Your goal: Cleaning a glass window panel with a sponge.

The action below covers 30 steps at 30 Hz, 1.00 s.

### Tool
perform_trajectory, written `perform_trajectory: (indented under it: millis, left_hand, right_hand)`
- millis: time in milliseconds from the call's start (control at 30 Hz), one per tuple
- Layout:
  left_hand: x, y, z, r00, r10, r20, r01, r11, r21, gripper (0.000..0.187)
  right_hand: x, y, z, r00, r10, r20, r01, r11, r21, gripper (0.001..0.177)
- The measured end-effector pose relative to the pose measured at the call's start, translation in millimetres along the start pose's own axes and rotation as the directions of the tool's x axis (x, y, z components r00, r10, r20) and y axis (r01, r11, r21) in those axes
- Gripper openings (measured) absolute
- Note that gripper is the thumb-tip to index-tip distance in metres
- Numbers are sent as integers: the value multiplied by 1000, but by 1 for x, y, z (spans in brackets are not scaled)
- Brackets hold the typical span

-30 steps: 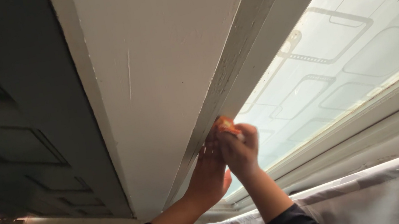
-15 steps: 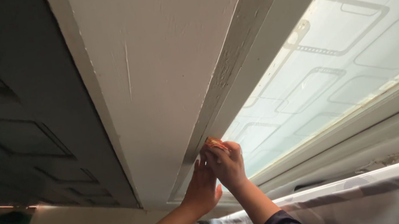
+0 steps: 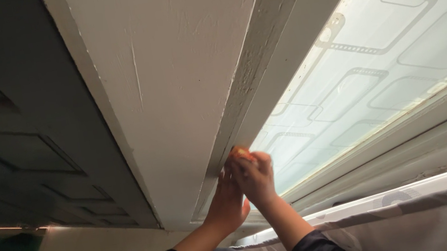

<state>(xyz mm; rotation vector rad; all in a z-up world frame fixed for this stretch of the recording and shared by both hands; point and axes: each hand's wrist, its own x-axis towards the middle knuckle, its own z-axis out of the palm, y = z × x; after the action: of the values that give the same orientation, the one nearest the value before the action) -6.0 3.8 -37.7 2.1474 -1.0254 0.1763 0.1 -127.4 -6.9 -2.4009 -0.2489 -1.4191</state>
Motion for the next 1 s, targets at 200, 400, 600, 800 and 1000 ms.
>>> perform_trajectory:
  millis: [200, 400, 600, 800, 1000]
  left_hand:
    - [-21, -28, 28, 984, -65, 167, 63, 998, 16, 90]
    - [13, 3, -2, 997, 65, 44, -64, 998, -21, 81]
    - [40, 29, -22, 977, 178, -116, -178, 984, 7, 96]
    - [19, -8, 24, 989, 145, -28, -142, 986, 86, 92]
    - [2, -26, 51, 988, 122, 98, -132, 985, 108, 90]
  right_hand:
    - [-27, 10, 10, 994, -34, 103, 29, 998, 51, 28]
    - [27, 9, -18, 990, -134, 46, 131, 989, 66, 29]
    - [79, -8, -44, 988, -119, -95, 120, 993, 1, 30]
    - [25, 18, -17, 990, -63, -122, 71, 996, 56, 29]
    - [-30, 54, -5, 999, -42, 14, 39, 988, 152, 30]
